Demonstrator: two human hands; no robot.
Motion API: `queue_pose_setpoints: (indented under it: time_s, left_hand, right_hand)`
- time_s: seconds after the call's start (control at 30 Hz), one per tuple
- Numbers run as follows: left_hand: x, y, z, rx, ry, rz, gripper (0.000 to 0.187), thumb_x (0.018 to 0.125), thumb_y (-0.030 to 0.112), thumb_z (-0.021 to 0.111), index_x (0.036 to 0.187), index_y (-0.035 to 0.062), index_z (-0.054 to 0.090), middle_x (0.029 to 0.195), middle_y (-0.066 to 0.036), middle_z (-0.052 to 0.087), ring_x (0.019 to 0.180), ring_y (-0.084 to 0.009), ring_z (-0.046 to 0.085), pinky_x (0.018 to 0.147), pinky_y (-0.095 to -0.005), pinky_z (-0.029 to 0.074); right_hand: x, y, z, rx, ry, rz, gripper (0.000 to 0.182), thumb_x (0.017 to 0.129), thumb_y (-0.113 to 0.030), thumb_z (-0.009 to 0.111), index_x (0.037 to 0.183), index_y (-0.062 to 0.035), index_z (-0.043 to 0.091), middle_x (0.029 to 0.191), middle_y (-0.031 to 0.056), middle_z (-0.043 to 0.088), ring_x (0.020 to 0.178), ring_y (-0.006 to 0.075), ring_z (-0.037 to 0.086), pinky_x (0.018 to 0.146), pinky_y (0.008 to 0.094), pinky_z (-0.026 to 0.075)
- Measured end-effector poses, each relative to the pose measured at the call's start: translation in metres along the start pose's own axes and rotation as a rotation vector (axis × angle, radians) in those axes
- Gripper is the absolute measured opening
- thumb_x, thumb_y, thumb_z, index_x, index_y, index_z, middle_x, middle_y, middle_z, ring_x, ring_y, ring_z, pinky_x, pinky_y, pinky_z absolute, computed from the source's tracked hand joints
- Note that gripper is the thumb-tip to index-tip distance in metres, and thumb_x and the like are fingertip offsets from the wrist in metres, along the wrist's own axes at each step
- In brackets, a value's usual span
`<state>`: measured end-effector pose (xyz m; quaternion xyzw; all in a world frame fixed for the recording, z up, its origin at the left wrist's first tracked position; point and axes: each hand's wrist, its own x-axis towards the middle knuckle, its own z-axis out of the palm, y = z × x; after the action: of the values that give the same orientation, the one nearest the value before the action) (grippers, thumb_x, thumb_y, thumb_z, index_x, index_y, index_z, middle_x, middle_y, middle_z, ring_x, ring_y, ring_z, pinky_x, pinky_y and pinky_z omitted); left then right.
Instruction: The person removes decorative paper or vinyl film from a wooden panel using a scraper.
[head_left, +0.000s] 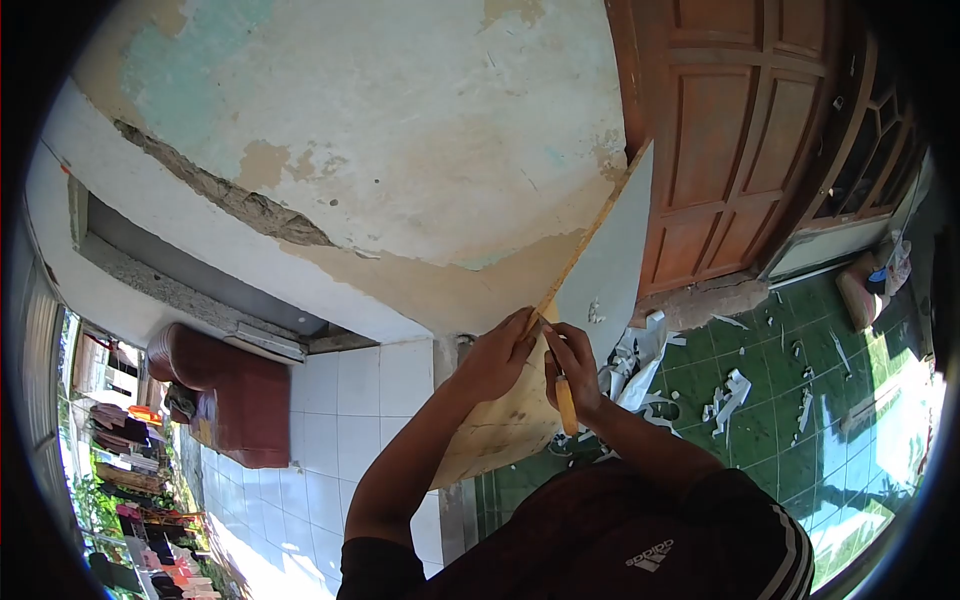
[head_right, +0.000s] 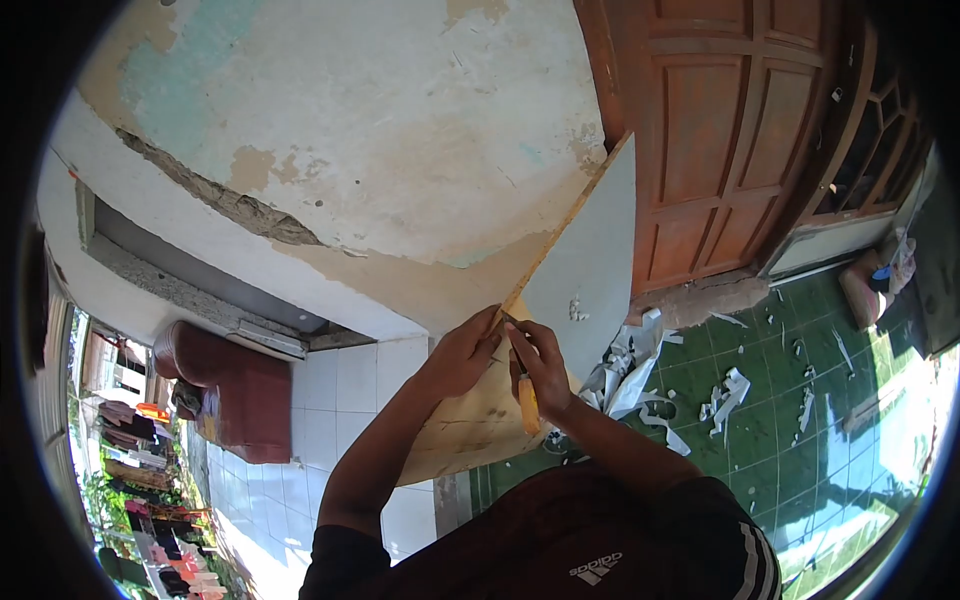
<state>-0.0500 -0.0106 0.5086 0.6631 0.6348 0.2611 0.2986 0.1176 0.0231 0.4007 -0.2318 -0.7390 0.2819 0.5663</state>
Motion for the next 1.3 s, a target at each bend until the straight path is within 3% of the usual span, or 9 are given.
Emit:
queue_pose_setpoints:
  time_s: [0.27, 0.33, 0.43, 0.53, 0.63, 0.83, 0.93, 1.13, 1.3]
  left_hand:
    - [-0.002, 0.025, -0.005, 0.332, 0.010, -0.012, 0.051, 0.101, 0.014, 0.052, 0.149, -0.0019, 0.046, 0.151, -0.025, 0.051, 0.125, -0.0448, 0.060, 0.104, -0.0499, 0.051]
    - [0.002, 0.041, -0.008, 0.456, -0.019, -0.100, 0.053, 0.100, 0.011, 0.054, 0.150, -0.0004, 0.046, 0.150, -0.024, 0.051, 0.121, -0.0442, 0.062, 0.101, -0.0513, 0.052]
    - [0.013, 0.052, 0.001, 0.466, 0.037, -0.118, 0.058, 0.095, 0.007, 0.056, 0.152, 0.0020, 0.046, 0.144, -0.022, 0.055, 0.116, -0.0435, 0.065, 0.098, -0.0523, 0.053]
    - [0.027, 0.045, 0.025, 0.497, 0.186, -0.079, 0.061, 0.091, 0.008, 0.061, 0.152, 0.0052, 0.049, 0.141, -0.020, 0.056, 0.113, -0.0413, 0.066, 0.094, -0.0505, 0.055]
    - [0.042, 0.026, 0.047, 0.678, 0.586, 0.153, 0.054, 0.089, 0.008, 0.065, 0.143, 0.0089, 0.060, 0.135, -0.013, 0.062, 0.112, -0.0332, 0.068, 0.087, -0.0449, 0.056]
    - [0.058, 0.002, 0.060, 0.837, 0.833, 0.191, 0.029, 0.088, 0.008, 0.070, 0.116, 0.0111, 0.076, 0.120, -0.002, 0.071, 0.105, -0.0217, 0.069, 0.080, -0.0376, 0.055]
    - [0.062, -0.005, 0.063, 0.851, 0.882, 0.221, 0.030, 0.085, 0.008, 0.072, 0.114, 0.0131, 0.077, 0.122, -0.002, 0.071, 0.104, -0.0208, 0.069, 0.080, -0.0365, 0.055]
    - [0.060, -0.013, 0.059, 0.861, 0.914, 0.304, 0.023, 0.078, 0.005, 0.073, 0.100, 0.0110, 0.076, 0.125, -0.001, 0.070, 0.103, -0.0214, 0.068, 0.082, -0.0363, 0.055]
    - [0.062, -0.008, 0.056, 0.611, 0.937, 0.164, 0.018, 0.087, 0.009, 0.073, 0.104, 0.0072, 0.071, 0.121, -0.008, 0.072, 0.109, -0.0258, 0.068, 0.086, -0.0404, 0.056]
  right_hand:
    - [0.037, 0.004, -0.039, 0.116, 0.159, -0.012, 0.038, 0.093, 0.009, 0.065, 0.130, -0.0006, 0.068, 0.129, 0.0206, 0.064, 0.119, 0.0348, 0.067, 0.094, 0.0362, 0.055]
    - [0.052, 0.020, -0.051, 0.323, 0.180, 0.184, 0.032, 0.092, 0.009, 0.068, 0.122, -0.0001, 0.072, 0.123, 0.0206, 0.069, 0.112, 0.0323, 0.071, 0.094, 0.0342, 0.057]
    - [0.083, 0.047, -0.065, 0.299, 0.115, 0.129, 0.023, 0.085, 0.009, 0.076, 0.107, 0.0004, 0.076, 0.116, 0.0179, 0.073, 0.105, 0.0282, 0.074, 0.090, 0.0345, 0.060]
    - [0.110, 0.051, -0.077, 0.225, 0.016, -0.029, 0.030, 0.081, 0.011, 0.079, 0.108, -0.0026, 0.076, 0.112, 0.0144, 0.072, 0.101, 0.0286, 0.073, 0.088, 0.0338, 0.060]
    - [0.130, 0.059, -0.082, 0.129, -0.120, -0.165, 0.038, 0.075, 0.011, 0.078, 0.110, -0.0034, 0.076, 0.112, 0.0120, 0.072, 0.106, 0.0286, 0.070, 0.090, 0.0352, 0.058]
    - [0.152, 0.057, -0.086, 0.012, -0.344, -0.213, 0.048, 0.065, 0.010, 0.079, 0.111, -0.0054, 0.076, 0.118, 0.0102, 0.071, 0.117, 0.0301, 0.064, 0.100, 0.0380, 0.054]
    - [0.161, 0.063, -0.084, 0.017, -0.411, -0.277, 0.043, 0.071, 0.000, 0.075, 0.114, -0.0039, 0.076, 0.117, 0.0101, 0.071, 0.115, 0.0292, 0.064, 0.101, 0.0382, 0.053]
    - [0.179, 0.079, -0.083, 0.089, -0.502, -0.378, 0.028, 0.081, 0.004, 0.076, 0.107, -0.0054, 0.074, 0.115, 0.0090, 0.071, 0.105, 0.0298, 0.068, 0.093, 0.0385, 0.055]
    - [0.221, 0.069, -0.076, 0.176, -0.705, -0.168, 0.009, 0.096, -0.009, 0.071, 0.103, -0.0036, 0.070, 0.105, 0.0104, 0.072, 0.094, 0.0290, 0.068, 0.085, 0.0390, 0.053]
